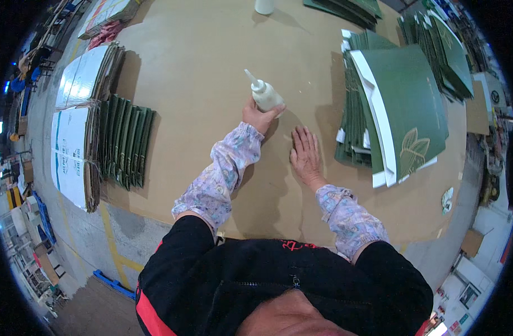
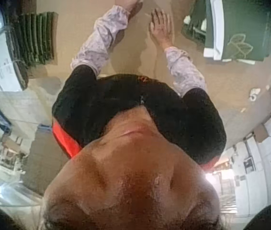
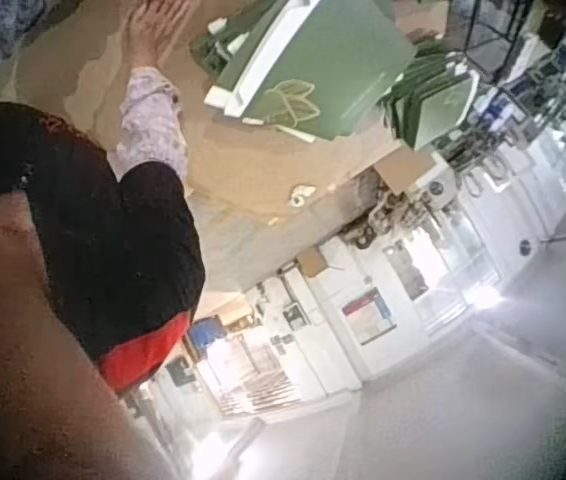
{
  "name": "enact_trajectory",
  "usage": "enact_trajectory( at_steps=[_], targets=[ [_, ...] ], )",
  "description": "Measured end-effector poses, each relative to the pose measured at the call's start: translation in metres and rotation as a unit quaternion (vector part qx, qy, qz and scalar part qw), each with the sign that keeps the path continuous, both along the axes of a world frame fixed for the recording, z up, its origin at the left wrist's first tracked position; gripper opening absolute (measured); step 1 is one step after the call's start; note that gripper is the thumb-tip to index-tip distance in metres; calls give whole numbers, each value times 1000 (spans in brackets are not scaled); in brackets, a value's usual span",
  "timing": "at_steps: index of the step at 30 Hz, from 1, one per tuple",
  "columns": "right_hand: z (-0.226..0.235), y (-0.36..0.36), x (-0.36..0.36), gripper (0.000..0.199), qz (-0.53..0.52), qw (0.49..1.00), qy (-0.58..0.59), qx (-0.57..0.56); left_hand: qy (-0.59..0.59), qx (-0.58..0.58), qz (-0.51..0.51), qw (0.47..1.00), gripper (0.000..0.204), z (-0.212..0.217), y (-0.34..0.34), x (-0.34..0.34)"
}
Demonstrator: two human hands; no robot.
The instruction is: Applying glue to and folding the edges of large paper bags in an assembly line.
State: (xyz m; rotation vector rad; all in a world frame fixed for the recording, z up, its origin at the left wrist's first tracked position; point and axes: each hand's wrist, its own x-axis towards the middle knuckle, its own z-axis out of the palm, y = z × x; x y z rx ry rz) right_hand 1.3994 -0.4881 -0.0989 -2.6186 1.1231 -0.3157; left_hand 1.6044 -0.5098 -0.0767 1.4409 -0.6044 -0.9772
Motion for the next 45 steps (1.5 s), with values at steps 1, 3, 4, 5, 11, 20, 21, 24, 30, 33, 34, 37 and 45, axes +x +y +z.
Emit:
enact_trajectory(
  at_steps=[1,3,4,5,11,20,21,24,30,33,34,37,45],
  targets=[
    [0,9,-12,60,-6,1000,1,7,1,7,-6,1000,63,3,6,-16],
    [3,33,-39,58,29,998,-15,52,3,10,-57,998,60,13,21,-47],
    [8,44,-55,58,25,998,-14,58,4,16,-61,998,60,9,26,-61],
    [13,54,-72,57,47,995,-15,90,6,-2,-94,996,61,1,31,-74],
    [36,115,-198,51,57,976,-57,200,60,-36,-238,969,65,20,80,-172],
    [50,129,-411,42,-540,694,-406,248,-148,-112,-422,887,71,-5,114,-336],
    [54,136,-420,42,-552,690,-400,242,-134,-108,-447,878,71,-6,112,-352],
    [53,148,-435,45,-523,755,-330,218,-157,-90,-476,861,71,-14,92,-380],
    [70,126,-361,55,-392,802,-346,290,-187,-40,-480,856,73,-20,75,-391],
    [85,116,-355,52,-359,782,-418,290,-177,16,-546,819,68,20,66,-385],
    [91,111,-359,52,-363,779,-422,289,-70,49,-594,800,67,33,66,-380],
    [118,93,-371,49,-312,765,-458,329,44,39,-641,766,62,46,76,-371],
    [183,78,-362,53,-138,722,-504,454,335,57,-735,588,55,95,85,-368]
  ],
)
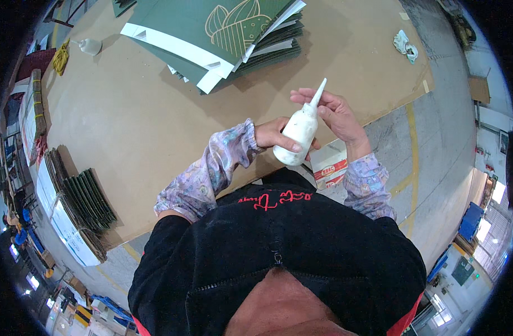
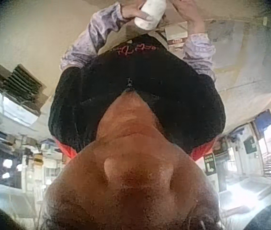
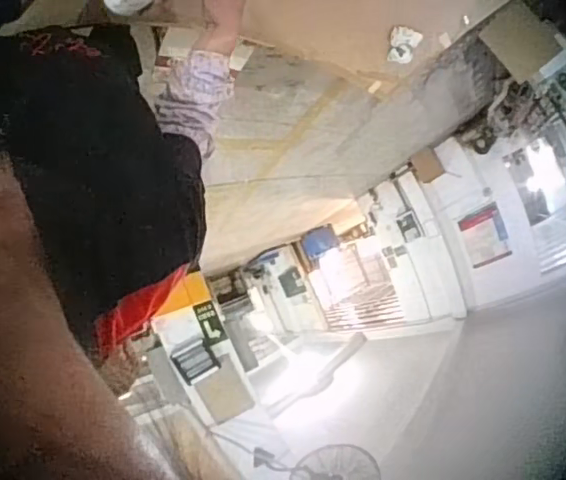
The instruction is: Applying glue to and folding the edges of large paper bags in an assembly line.
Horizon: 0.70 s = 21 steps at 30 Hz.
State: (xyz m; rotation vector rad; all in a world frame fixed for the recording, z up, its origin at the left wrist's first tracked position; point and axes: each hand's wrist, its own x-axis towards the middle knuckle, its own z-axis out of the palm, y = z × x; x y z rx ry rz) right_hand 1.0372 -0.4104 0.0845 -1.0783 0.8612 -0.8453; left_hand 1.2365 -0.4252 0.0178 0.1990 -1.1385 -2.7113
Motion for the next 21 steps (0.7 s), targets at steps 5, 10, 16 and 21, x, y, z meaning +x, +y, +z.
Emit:
enact_trajectory(
  at_steps=[5,10,16,21],
  targets=[
    [14,3,6,58,-1,999,-31,24,41,55,-48,996,63,10,0,0],
    [20,8,7,51,-19,998,-52,22,53,30,-60,996,55,16,-3,-2],
    [22,12,6,57,-70,996,-20,45,29,17,-21,999,43,28,-1,-3],
    [23,13,4,50,-97,995,-14,28,-10,-29,42,999,36,26,3,-5]
  ],
)
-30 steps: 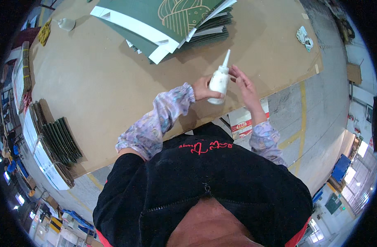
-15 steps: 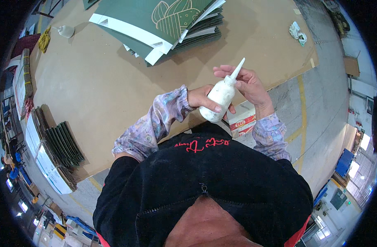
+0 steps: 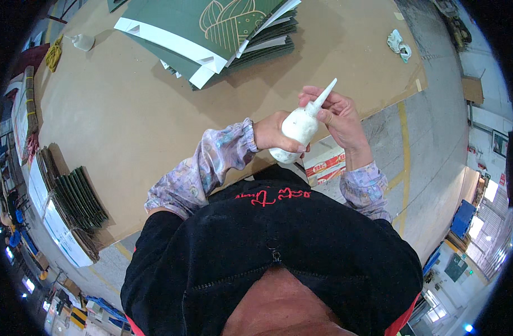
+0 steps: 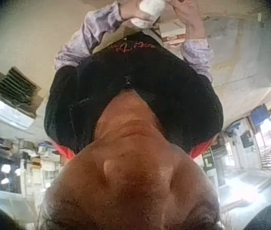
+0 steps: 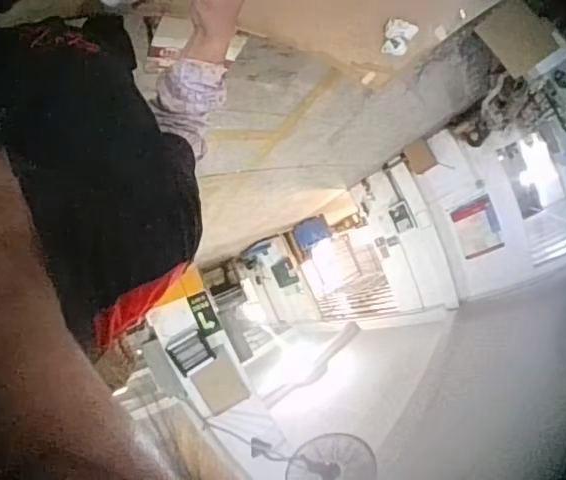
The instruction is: Applying glue to and folding the edges of large paper bags in an assembly line.
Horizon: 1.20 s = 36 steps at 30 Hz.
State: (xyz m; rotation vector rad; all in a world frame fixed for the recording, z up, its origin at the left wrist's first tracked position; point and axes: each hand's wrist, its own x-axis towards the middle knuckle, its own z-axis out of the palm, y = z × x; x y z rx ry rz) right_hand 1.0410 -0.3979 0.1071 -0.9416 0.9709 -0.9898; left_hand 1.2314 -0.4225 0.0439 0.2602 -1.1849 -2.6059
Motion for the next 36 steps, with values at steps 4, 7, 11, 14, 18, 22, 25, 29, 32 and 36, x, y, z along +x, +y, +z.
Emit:
enact_trajectory(
  at_steps=[4,7,11,14,18,22,25,29,32,36],
  targets=[
    [-4,-1,-5,52,-2,1000,-1,16,-85,-108,41,990,39,-6,0,-5],
    [-7,-1,-8,52,-3,1000,-6,12,-136,-169,78,973,42,3,-3,-7],
    [-13,-1,-17,55,-4,1000,11,7,-177,-230,111,951,51,8,-7,-14],
    [-29,-8,-33,66,-7,1000,-18,-17,-166,-233,232,930,60,-16,-13,-36],
    [-86,8,-48,95,-165,985,58,9,-153,-221,345,899,73,-65,-23,-75],
    [-150,53,-61,97,-88,895,437,-3,-159,-218,299,915,74,-93,-21,-107],
    [-210,66,-76,92,-170,860,480,-30,-167,-371,374,833,78,-136,-10,-131],
    [-202,79,-73,91,-161,783,598,-52,-183,-398,330,836,82,-176,-4,-137],
    [-207,104,-78,88,-149,710,687,-46,-202,-417,274,843,86,-170,-9,-126],
    [-201,145,-52,86,-131,804,579,-46,-216,-406,280,843,71,-153,-2,-74]
  ],
)
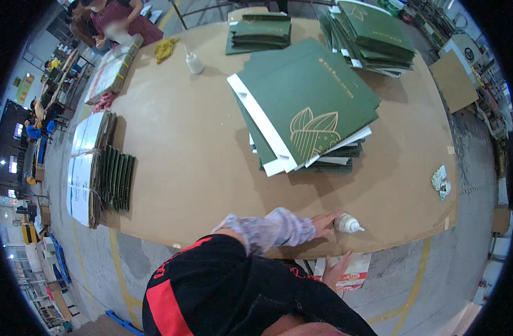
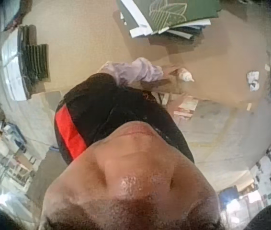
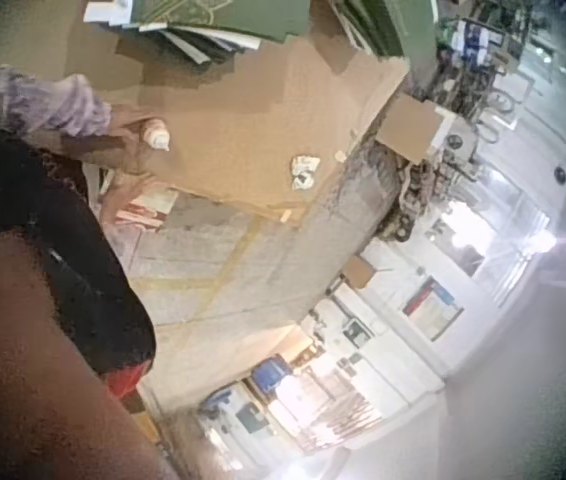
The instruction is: Applying glue to and folding the edges of large paper bags in an assembly line.
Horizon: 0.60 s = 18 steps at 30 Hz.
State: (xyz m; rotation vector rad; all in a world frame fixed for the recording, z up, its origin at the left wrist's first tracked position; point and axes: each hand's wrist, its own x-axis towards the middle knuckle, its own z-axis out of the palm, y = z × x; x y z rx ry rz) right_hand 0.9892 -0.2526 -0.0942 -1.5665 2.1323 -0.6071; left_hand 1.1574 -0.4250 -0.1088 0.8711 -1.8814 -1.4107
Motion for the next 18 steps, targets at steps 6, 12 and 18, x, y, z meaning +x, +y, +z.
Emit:
enact_trajectory(
  at_steps=[6,12,18],
  targets=[
    [40,-13,52,39,111,957,-222,153,23,363,366,856,23,18,-1,187],
    [89,-173,138,57,-65,849,-524,-31,-21,-86,566,819,26,100,-143,324],
    [99,-260,195,31,-61,817,-572,36,-127,-68,518,843,64,98,-253,345]
  ],
)
